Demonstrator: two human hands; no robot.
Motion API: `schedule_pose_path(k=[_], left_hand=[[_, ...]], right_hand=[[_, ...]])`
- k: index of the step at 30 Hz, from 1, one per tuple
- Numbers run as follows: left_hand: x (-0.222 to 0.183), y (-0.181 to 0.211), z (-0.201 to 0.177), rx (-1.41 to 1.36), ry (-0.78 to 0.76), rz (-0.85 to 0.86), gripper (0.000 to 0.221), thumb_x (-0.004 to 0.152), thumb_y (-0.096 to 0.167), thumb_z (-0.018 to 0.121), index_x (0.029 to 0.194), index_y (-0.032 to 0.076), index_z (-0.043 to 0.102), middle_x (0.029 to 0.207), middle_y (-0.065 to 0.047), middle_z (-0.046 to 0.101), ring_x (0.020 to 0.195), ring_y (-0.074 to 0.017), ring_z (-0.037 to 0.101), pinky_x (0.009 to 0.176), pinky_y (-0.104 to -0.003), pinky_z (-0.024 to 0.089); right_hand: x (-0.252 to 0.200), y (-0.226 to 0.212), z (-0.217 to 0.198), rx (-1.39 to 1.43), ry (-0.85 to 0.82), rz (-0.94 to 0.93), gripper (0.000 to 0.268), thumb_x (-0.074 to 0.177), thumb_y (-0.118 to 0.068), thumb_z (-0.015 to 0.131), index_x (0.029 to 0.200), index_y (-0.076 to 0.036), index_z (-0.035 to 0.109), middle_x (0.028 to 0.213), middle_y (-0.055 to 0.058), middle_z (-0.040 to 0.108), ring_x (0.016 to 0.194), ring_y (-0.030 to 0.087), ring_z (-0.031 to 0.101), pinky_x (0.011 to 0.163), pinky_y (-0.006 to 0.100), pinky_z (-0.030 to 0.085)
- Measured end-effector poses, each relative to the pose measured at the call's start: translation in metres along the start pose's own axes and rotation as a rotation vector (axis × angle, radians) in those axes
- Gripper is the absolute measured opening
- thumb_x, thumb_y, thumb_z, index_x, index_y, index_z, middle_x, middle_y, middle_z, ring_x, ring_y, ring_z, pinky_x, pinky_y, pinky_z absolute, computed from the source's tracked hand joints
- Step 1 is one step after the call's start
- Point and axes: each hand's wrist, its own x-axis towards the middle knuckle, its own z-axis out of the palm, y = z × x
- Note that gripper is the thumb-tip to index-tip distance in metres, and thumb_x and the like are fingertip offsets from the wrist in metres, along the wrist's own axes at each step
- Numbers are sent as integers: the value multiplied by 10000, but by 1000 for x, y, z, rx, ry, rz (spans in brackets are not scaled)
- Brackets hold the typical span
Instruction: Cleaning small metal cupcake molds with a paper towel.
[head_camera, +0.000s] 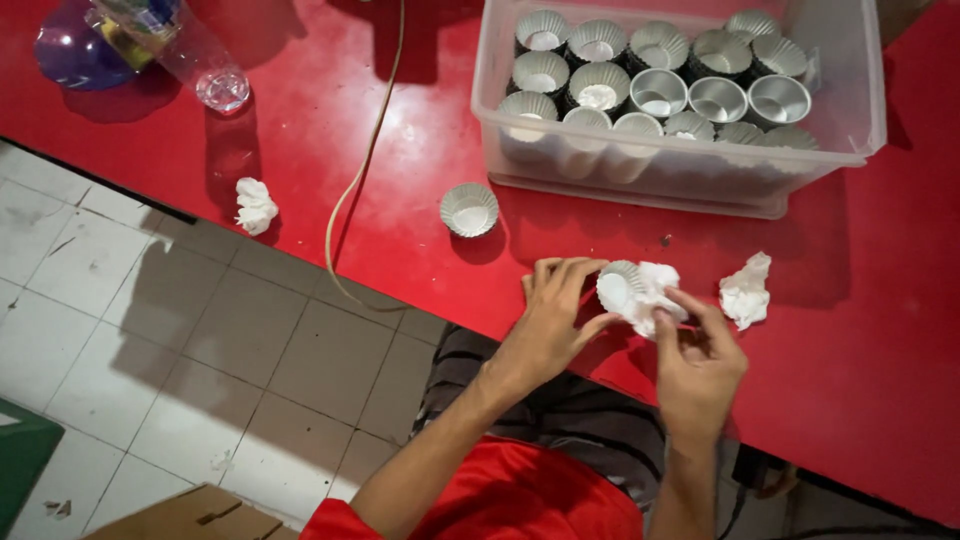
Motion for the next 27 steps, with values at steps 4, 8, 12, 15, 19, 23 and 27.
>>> schedule_pose_path(k=[4, 8, 12, 15, 19, 23, 27], left_hand=[[-3, -11, 2, -38, -48, 15, 684, 832, 156, 760, 1444, 102, 458, 1324, -106, 539, 1188, -304, 475, 1003, -436, 378], [-1, -17, 2, -88, -91, 59, 637, 897, 173, 731, 1470, 96, 465, 1306, -140, 486, 1211, -365, 445, 1039, -487, 391], [6, -7, -8, -215, -98, 100, 539, 966, 184, 644, 1464, 74, 468, 1323, -173, 493, 1264, -401, 469, 1102, -506, 389], [10, -7, -1, -485, -90, 60, 553, 999, 292, 603, 1449, 15, 440, 1355, -237, 524, 1305, -440, 504, 1123, -511, 396], [11, -14, 19, -627, -52, 29, 491, 1009, 239, 590, 1416, 8, 440, 1309, -227, 540, 1250, -401, 549, 1071, -519, 444], [12, -13, 22, -844, -64, -95, 509, 967, 115, 655, 1407, -18, 437, 1206, -225, 564, 1107, -358, 616, 967, -507, 531], [11, -18, 25, -845, -40, -131, 486, 977, 130, 640, 1393, -29, 447, 1226, -277, 560, 1124, -393, 616, 964, -535, 531]], right_hand=[[-3, -2, 16, 15, -43, -29, 293, 950, -40, 727, 1243, -32, 719, 1097, 129, 734, 940, 137, 651, 810, 267, 507], [-2, 9, 17, 112, -138, 38, 257, 1006, -143, 675, 1222, -21, 744, 1137, 177, 760, 1075, 152, 634, 991, 383, 526], [1, 28, 7, 205, -273, 99, 403, 979, -148, 647, 1334, 43, 656, 1277, 220, 703, 1186, 206, 581, 1048, 438, 487], [6, 25, 8, 274, -323, -30, 407, 915, -64, 708, 1308, 38, 675, 1221, 147, 693, 1203, 220, 565, 1086, 449, 445], [14, 34, 12, 215, -229, -232, 237, 865, -1, 767, 1100, 17, 742, 1010, 123, 695, 1029, 229, 608, 975, 387, 477], [18, 51, 17, 278, -169, -253, 161, 837, -35, 826, 978, 2, 756, 893, 85, 634, 940, 182, 577, 869, 315, 462], [16, 65, 20, 310, -168, -265, 146, 856, 51, 769, 998, 45, 737, 892, 129, 627, 934, 236, 602, 874, 349, 462]])
